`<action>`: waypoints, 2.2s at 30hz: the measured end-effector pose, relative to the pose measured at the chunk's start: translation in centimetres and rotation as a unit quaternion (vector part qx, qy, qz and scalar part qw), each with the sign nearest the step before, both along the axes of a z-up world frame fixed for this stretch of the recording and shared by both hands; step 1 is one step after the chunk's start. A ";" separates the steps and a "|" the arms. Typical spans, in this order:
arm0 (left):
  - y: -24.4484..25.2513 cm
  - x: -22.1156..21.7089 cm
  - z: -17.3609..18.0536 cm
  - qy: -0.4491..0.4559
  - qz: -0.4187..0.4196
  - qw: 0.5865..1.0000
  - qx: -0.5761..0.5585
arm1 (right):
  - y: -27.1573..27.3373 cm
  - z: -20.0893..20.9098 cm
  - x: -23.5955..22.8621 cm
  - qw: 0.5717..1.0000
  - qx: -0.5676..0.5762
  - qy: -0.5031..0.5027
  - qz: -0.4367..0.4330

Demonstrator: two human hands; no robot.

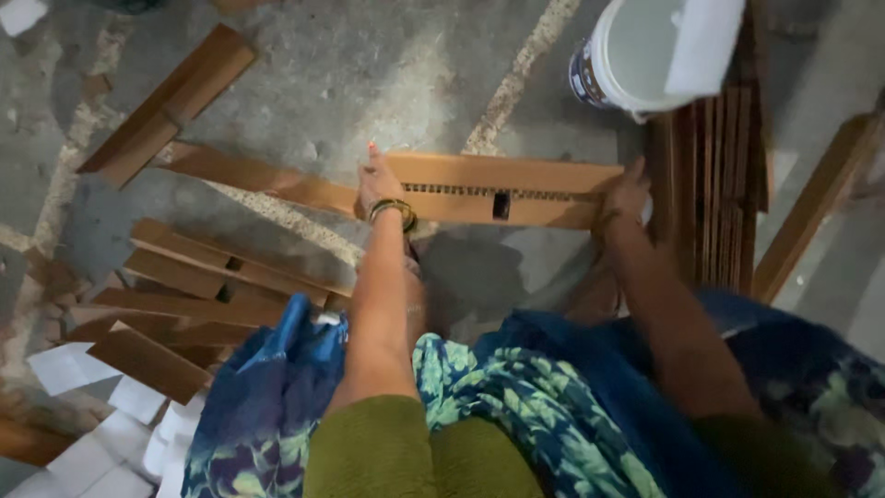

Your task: The person sits on the floor and assembles wooden frames by hand. They align two long wooden slats, press them together, and insert small wooden pegs into pre-drilled holes to secure the structure. The person repeatedly adjusts the alignment and presses the components to ensure a tight fit.

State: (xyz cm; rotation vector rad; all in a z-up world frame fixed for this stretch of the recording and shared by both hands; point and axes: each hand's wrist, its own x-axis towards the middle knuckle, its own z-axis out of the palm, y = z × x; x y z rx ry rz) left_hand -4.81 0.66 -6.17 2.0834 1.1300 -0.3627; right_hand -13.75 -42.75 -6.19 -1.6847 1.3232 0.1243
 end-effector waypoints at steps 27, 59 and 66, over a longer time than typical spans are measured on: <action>-0.9 -0.7 0.7 -0.113 -0.049 0.971 0.203 | 4.9 10.2 1.5 0.918 -0.308 -0.129 0.213; -12.1 -1.4 4.4 -0.262 -0.605 0.736 0.153 | 13.3 7.9 3.6 0.750 -0.325 -0.170 0.550; -5.5 -0.2 4.3 -0.292 -0.560 0.766 0.121 | 18.9 7.2 5.6 0.823 -0.207 -0.178 0.497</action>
